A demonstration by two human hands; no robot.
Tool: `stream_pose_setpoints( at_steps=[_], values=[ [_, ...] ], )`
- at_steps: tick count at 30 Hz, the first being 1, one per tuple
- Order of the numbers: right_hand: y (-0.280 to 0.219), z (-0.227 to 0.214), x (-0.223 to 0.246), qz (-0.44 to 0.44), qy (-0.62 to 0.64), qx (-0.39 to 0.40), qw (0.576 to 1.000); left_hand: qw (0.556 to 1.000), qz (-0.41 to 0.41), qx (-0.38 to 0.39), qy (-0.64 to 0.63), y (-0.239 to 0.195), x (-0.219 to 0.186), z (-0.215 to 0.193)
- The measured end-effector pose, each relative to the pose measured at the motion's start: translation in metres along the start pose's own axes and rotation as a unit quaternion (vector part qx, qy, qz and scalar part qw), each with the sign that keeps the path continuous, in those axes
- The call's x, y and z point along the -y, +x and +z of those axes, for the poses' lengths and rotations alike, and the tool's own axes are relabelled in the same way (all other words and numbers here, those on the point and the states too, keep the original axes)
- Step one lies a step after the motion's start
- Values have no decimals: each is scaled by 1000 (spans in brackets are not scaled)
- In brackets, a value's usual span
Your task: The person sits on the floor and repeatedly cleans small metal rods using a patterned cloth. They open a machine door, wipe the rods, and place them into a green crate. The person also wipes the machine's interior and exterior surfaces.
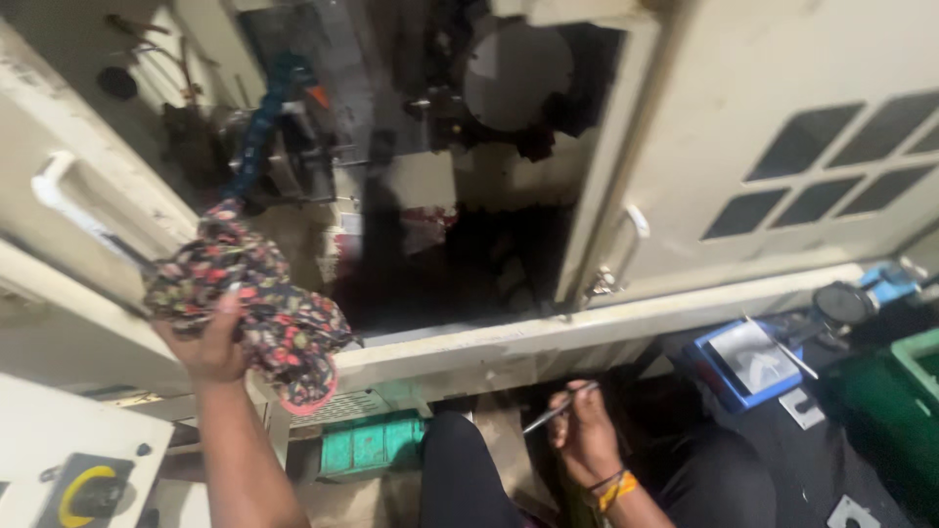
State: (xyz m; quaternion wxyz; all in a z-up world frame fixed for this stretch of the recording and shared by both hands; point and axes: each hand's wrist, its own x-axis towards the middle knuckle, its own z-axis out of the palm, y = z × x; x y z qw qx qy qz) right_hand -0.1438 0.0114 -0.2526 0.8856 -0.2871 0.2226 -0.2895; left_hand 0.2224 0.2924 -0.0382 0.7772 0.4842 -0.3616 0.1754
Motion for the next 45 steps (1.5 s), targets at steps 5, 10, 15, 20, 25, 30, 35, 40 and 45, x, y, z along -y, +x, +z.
stream_pose_setpoints(
  at_steps=[5,10,15,20,25,30,35,40,45],
  values=[
    [16,124,-23,58,-61,101,991,956,141,-16,257,8,18,-1],
    [90,227,-19,-81,-136,256,953,985,141,-13,102,18,23,13],
    [215,295,-27,22,-142,225,964,933,245,-36,262,28,16,4],
    [358,337,-83,51,-205,74,975,988,12,-153,27,22,36,15],
    [455,375,-135,-95,-133,49,985,927,-258,-271,-37,13,63,0],
    [485,381,-138,16,-62,70,995,952,-203,-219,-73,8,67,-5],
    [481,364,-103,-38,38,-47,997,976,-81,-193,55,12,53,-2],
    [446,354,-74,39,209,217,953,927,-265,-255,-69,13,48,4],
    [422,369,-74,91,221,248,939,926,-280,-248,-56,10,55,2]
  ],
)
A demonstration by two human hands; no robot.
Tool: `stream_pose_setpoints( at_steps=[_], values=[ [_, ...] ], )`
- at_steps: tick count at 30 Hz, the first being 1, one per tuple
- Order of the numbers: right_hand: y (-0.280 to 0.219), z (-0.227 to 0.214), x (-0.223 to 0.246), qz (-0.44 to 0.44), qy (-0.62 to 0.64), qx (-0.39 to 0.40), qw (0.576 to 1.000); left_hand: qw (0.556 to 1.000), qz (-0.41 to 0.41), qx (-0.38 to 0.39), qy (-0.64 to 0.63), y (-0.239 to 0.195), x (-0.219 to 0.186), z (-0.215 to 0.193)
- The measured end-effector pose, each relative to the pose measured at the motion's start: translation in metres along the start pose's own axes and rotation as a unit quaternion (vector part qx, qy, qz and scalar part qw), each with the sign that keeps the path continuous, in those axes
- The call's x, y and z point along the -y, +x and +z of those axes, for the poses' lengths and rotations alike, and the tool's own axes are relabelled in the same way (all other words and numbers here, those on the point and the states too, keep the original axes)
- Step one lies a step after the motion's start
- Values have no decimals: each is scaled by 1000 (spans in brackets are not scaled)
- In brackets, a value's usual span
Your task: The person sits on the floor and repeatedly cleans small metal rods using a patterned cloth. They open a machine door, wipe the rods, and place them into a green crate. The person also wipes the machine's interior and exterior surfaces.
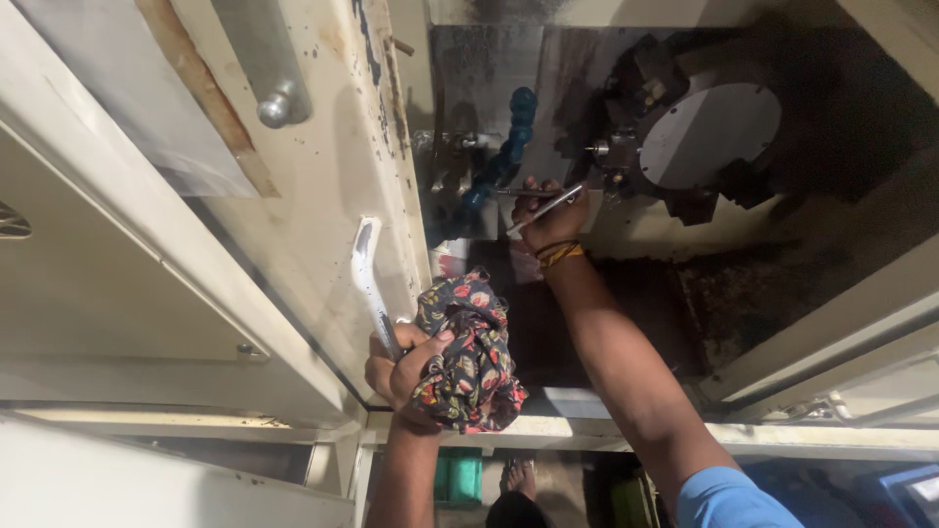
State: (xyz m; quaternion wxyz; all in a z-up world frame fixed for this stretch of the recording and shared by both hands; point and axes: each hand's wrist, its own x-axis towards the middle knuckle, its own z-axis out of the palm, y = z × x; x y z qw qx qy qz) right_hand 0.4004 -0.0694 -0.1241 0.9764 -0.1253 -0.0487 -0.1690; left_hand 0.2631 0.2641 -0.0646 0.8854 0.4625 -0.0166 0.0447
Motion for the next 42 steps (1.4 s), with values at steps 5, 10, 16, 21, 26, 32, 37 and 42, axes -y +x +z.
stream_pose_setpoints(
  at_steps=[5,10,16,21,26,32,37,42],
  values=[
    [10,-7,-2,-45,-30,13,998,990,118,55,59,-1,7,-10],
    [20,-24,5,-65,-27,33,997,884,408,133,185,2,13,-17],
    [48,-57,2,-29,-18,54,998,876,425,134,186,2,13,-18],
    [69,-70,-14,10,-187,96,978,979,171,68,93,3,15,-16],
    [49,-35,-22,-2,-459,-125,879,996,79,39,33,4,13,-15],
    [16,27,-15,81,-516,-150,840,999,18,0,-40,6,8,-6],
    [-39,14,21,14,-424,-90,901,997,71,-10,-19,3,-5,10],
    [-100,-36,64,-159,-69,-184,968,806,533,96,238,-11,-28,13]
  ],
)
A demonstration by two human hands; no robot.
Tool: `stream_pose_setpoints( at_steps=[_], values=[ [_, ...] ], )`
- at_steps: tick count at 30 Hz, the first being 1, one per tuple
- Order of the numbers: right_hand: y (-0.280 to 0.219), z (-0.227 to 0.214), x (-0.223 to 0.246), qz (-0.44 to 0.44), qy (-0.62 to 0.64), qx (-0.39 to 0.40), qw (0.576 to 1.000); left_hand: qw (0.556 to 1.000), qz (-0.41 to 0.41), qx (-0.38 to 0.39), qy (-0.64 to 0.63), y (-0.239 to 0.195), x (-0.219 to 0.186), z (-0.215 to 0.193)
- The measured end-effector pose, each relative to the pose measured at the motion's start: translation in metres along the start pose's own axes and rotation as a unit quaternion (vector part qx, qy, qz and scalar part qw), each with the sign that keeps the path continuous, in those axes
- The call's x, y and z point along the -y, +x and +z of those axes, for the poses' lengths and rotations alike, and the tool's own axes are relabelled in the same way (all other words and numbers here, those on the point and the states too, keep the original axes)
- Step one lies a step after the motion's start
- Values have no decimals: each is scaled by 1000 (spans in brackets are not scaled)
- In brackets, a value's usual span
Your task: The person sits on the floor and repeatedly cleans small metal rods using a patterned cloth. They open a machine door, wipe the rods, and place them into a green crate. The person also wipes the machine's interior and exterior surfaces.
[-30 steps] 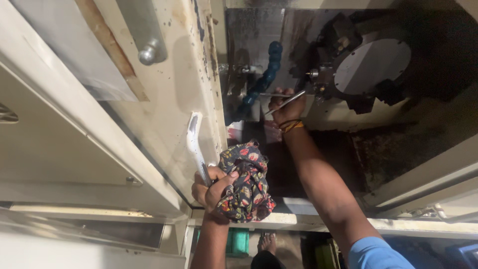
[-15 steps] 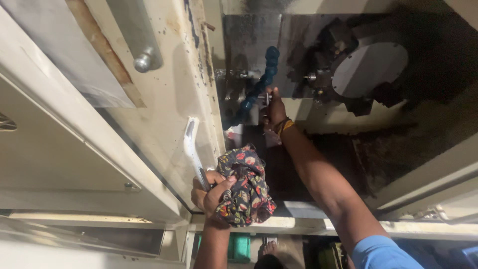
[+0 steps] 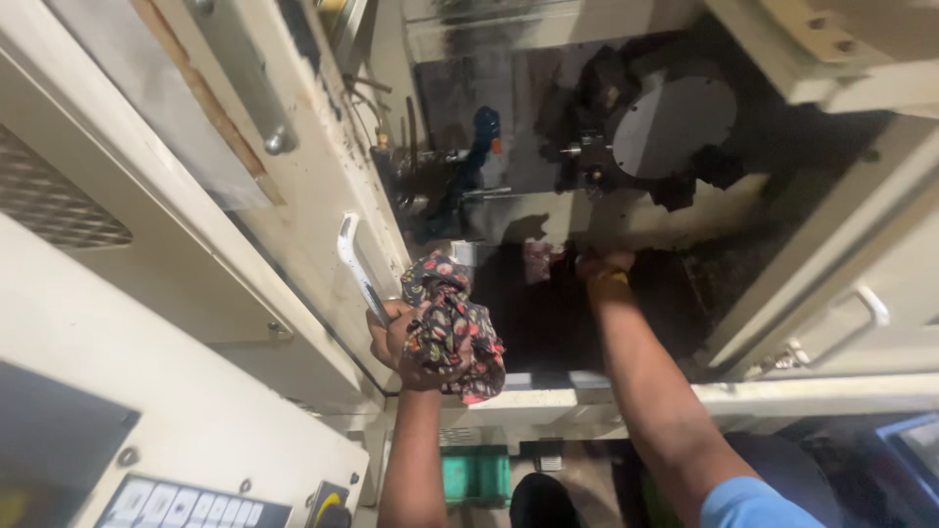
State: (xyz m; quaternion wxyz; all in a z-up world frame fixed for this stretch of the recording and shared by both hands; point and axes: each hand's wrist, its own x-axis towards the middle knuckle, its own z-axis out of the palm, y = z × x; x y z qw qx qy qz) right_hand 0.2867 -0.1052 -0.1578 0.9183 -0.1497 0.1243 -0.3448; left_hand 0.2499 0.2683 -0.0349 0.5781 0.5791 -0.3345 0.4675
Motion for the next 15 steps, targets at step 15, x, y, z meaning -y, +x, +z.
stream_pose_setpoints(
  at_steps=[15],
  values=[
    [-369,-72,-120,50,-445,233,863,978,-147,-20,-150,-24,-30,23]
  ],
)
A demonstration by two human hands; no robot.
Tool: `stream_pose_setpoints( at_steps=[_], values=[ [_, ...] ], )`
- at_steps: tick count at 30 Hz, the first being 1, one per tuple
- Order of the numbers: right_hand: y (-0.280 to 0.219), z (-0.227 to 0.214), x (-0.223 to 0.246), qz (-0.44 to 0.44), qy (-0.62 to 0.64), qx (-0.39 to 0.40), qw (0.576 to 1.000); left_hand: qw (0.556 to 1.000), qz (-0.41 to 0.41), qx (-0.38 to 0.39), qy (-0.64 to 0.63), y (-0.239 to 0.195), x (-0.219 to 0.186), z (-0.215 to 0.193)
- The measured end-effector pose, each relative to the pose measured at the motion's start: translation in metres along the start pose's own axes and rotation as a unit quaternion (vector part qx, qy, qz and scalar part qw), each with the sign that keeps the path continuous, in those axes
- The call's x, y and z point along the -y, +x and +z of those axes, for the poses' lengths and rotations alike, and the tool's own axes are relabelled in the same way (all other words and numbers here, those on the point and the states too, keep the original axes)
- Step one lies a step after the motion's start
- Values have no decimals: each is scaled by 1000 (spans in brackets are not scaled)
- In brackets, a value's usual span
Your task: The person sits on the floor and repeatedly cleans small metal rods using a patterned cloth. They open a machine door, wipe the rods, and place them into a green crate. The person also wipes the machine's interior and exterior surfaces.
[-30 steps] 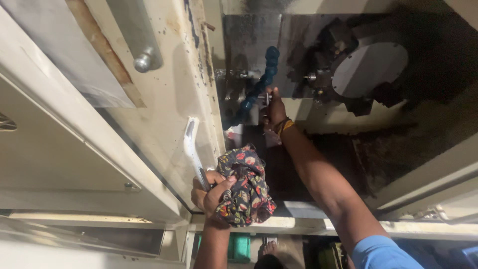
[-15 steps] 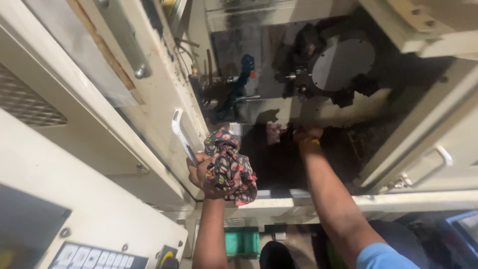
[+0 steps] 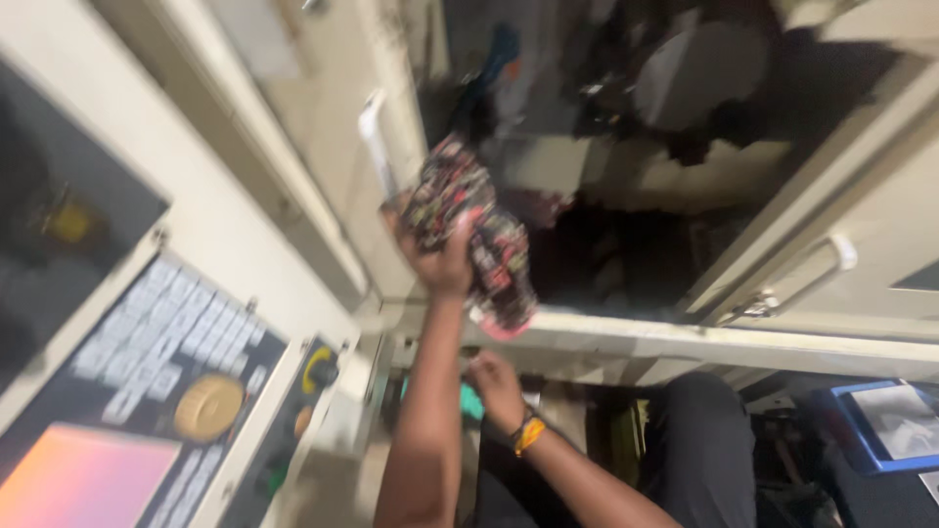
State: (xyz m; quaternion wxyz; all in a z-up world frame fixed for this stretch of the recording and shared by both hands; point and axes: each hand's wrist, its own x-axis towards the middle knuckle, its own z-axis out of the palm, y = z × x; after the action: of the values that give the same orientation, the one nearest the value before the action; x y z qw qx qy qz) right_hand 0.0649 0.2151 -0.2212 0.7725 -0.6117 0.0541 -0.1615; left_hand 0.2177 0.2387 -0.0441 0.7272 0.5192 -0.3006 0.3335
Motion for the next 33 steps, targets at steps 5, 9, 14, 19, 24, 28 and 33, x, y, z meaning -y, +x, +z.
stream_pose_setpoints(
  at_steps=[5,9,14,19,24,28,33],
  values=[
    [-61,84,15,-55,-126,165,977,981,-126,58,-135,-12,-35,32],
    [-69,127,66,-156,-228,269,923,961,-76,49,263,-27,-62,58],
    [-59,157,108,-504,-186,253,804,939,-37,120,320,-50,-56,97],
    [-59,172,115,-450,-178,313,817,952,45,173,248,-75,-45,120],
    [-65,151,118,-430,-275,283,812,951,61,237,188,-91,-43,141],
    [-60,103,117,-335,-310,253,853,939,73,300,149,-102,-42,161],
    [-59,-7,90,-175,-383,95,902,948,96,292,78,-108,-38,170]
  ],
)
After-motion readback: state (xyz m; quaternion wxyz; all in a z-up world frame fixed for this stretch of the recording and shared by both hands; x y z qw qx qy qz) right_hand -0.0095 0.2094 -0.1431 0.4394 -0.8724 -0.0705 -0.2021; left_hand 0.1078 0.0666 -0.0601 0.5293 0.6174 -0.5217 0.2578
